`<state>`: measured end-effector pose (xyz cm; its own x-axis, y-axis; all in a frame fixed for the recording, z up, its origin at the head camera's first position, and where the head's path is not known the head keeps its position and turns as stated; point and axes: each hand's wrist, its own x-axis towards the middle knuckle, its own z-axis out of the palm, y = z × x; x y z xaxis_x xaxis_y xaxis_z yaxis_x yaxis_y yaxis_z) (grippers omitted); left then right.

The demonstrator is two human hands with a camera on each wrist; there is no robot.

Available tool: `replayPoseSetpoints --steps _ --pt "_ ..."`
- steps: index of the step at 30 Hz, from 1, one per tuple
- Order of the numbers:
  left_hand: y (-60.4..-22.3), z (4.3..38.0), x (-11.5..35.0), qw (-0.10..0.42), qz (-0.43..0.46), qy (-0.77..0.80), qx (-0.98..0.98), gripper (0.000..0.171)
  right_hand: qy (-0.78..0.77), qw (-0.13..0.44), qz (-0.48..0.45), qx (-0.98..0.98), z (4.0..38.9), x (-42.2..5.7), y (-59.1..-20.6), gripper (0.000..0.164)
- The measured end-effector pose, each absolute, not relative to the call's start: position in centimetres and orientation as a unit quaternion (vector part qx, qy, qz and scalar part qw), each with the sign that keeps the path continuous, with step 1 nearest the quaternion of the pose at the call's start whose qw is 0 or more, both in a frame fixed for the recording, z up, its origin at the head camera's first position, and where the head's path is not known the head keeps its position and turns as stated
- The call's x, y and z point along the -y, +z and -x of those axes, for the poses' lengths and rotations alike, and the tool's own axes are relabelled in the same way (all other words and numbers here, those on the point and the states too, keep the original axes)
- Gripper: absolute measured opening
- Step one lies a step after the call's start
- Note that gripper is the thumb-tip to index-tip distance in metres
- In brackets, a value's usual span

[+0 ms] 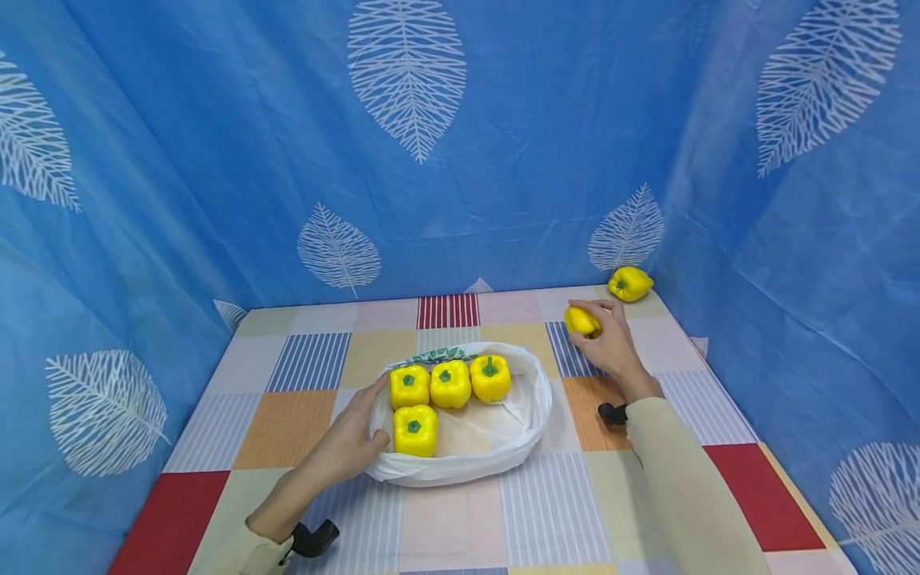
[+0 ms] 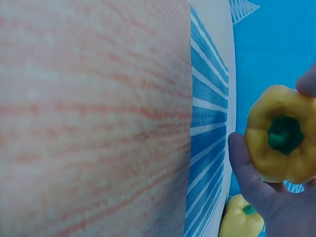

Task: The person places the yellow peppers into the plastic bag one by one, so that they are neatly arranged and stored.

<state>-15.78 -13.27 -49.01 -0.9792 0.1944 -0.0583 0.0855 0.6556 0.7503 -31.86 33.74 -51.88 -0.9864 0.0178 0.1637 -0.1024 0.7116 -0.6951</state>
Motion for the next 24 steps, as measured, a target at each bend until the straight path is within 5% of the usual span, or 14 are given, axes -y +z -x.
replayPoseSetpoints --steps 14,24 --pt "-48.8 15.5 13.1 0.071 -0.070 0.403 -0.910 0.099 0.377 0.129 -0.037 0.916 30.2 -33.1 -51.4 0.054" --pt "-48.6 15.5 13.2 0.066 -0.073 0.408 -0.908 0.100 0.369 0.189 -0.071 0.907 28.8 -32.4 -50.7 0.062"
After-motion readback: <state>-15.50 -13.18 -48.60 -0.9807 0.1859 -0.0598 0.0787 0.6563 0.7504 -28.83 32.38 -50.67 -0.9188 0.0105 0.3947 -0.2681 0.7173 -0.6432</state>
